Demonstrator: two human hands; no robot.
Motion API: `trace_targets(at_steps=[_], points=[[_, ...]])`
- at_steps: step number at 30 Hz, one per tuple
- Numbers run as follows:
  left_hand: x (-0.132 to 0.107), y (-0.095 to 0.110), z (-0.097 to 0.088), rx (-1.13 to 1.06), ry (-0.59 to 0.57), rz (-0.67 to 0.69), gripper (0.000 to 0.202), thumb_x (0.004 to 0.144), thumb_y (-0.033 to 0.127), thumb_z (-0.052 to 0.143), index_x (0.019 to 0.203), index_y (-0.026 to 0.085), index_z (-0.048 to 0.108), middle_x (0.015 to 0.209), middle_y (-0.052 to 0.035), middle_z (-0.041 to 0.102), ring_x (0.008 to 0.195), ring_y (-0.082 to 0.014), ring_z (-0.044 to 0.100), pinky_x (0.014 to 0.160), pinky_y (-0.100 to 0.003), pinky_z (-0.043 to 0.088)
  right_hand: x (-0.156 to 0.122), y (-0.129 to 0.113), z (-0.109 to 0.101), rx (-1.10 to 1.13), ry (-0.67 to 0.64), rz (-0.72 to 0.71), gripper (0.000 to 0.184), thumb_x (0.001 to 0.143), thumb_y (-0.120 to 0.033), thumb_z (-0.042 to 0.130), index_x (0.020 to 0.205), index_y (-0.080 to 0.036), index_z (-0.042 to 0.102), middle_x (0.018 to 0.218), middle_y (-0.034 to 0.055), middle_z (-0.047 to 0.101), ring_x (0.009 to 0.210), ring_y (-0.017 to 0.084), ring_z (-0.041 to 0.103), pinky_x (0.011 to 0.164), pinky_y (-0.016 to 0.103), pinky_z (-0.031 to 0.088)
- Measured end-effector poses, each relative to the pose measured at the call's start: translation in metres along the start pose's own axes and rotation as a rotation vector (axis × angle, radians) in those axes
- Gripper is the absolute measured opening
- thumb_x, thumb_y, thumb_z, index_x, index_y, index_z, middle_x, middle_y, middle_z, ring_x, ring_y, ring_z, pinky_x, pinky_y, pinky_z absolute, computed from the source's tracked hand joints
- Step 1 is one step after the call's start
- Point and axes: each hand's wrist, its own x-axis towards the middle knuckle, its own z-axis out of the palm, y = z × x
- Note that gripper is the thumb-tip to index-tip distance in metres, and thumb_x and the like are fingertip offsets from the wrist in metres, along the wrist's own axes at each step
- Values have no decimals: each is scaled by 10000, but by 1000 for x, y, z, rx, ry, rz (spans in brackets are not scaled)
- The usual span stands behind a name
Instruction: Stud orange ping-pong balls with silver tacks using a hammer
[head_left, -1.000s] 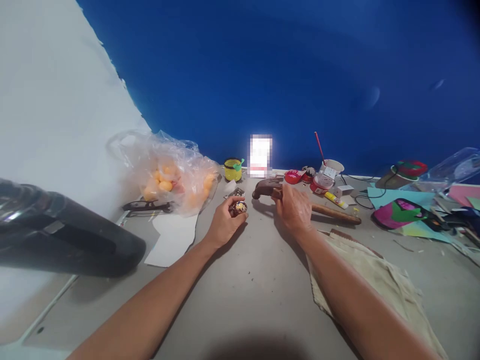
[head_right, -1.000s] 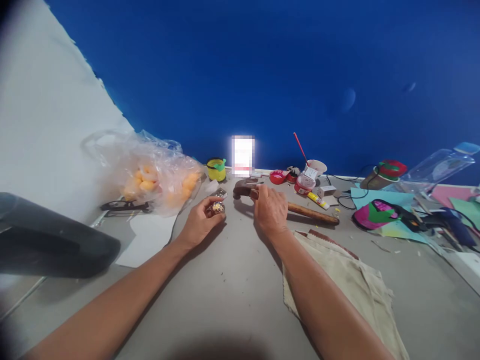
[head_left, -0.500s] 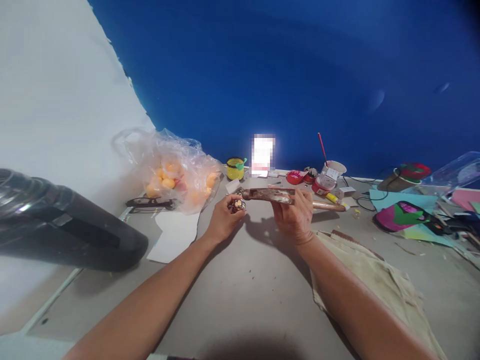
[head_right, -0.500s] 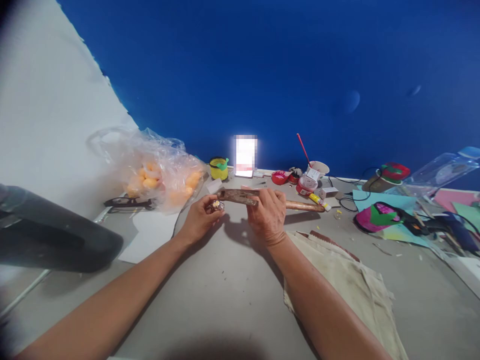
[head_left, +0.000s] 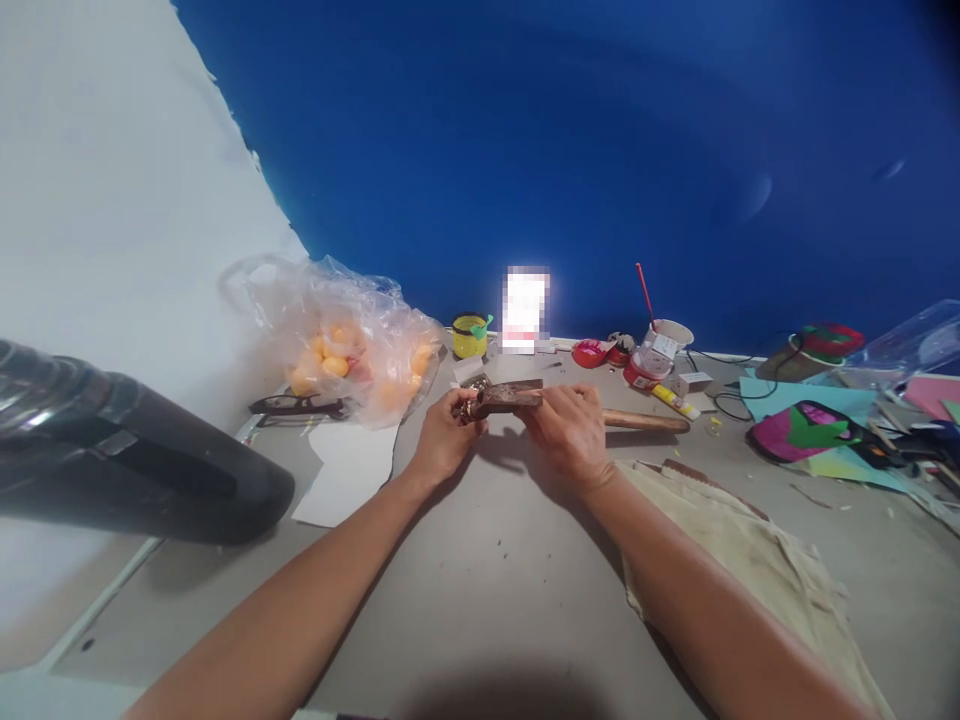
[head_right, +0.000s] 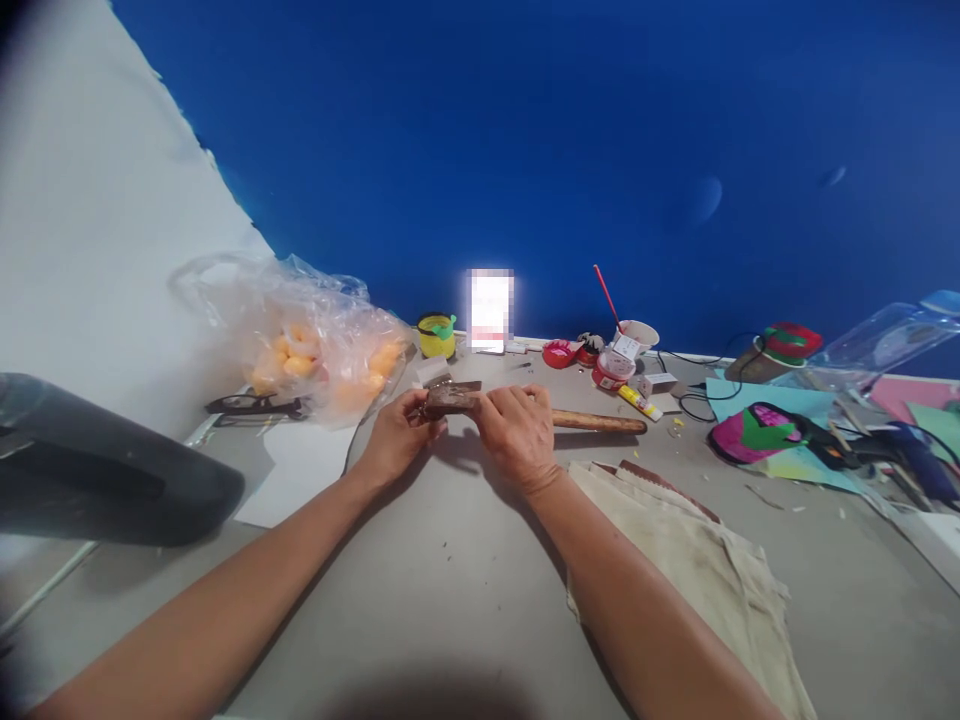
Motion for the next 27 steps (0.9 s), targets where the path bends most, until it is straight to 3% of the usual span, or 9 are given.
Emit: trace_targets(at_steps=[4,7,10,14,19,21,24,27], points=[[-1,4,1,-144,-62,-45,423,683,228,768,1089,167,664,732,17,656,614,-129,596,594,-271,508,0,1,-2,-27,92,57,118,1020,-278,600,1081,-235,692,766,5,638,727,173,518,837,352,306],[-2,4,3,-227,-97,-30,460,658,207,781,1103,177,665,804,4,671,685,-133,621,638,-269,503,-1,1,-1,-32,35,65,137,1030,-291,574,1046,-227,695,746,12,628,723,180,511,818,354,296],[-2,3,4,-209,-101,-10,426,638,198,779,1050,197,669,861,3,683,624,-99,547,600,-252,455,-1,0,-1,-26,-26,55,162,1034,-308,567,1024,-218,700,702,8,598,706,181,503,802,355,292],[-2,3,2,-181,-75,-30,473,664,201,749,1127,198,653,1053,-51,736,580,-72,506,589,-252,447,-1,1,-2,-38,30,125,172,1036,-318,559,1100,-242,700,761,20,629,749,190,523,831,357,301],[1,0,1,-98,-50,-10,409,643,181,717,1050,194,677,728,31,649,602,-114,540,610,-255,440,-2,-1,-1,-13,-43,64,158,1031,-306,570,990,-225,699,723,11,609,719,178,501,816,353,292],[1,-1,1,-66,-25,16,387,646,175,707,1032,196,691,714,40,630,606,-110,523,612,-249,429,-2,0,-1,-15,-16,71,156,1031,-307,572,995,-219,696,733,16,618,728,179,510,816,354,295],[1,0,0,-63,-20,53,407,665,179,705,1072,192,696,854,2,696,671,-114,556,647,-249,450,-1,4,-1,-39,66,133,154,1032,-313,562,1010,-231,692,778,28,635,761,190,519,822,357,300],[2,-1,0,-49,-27,76,505,652,177,718,1155,200,673,1048,-45,737,812,-155,640,730,-281,506,-1,4,0,-23,16,115,167,1033,-308,558,967,-228,688,774,23,635,756,184,514,820,353,294]])
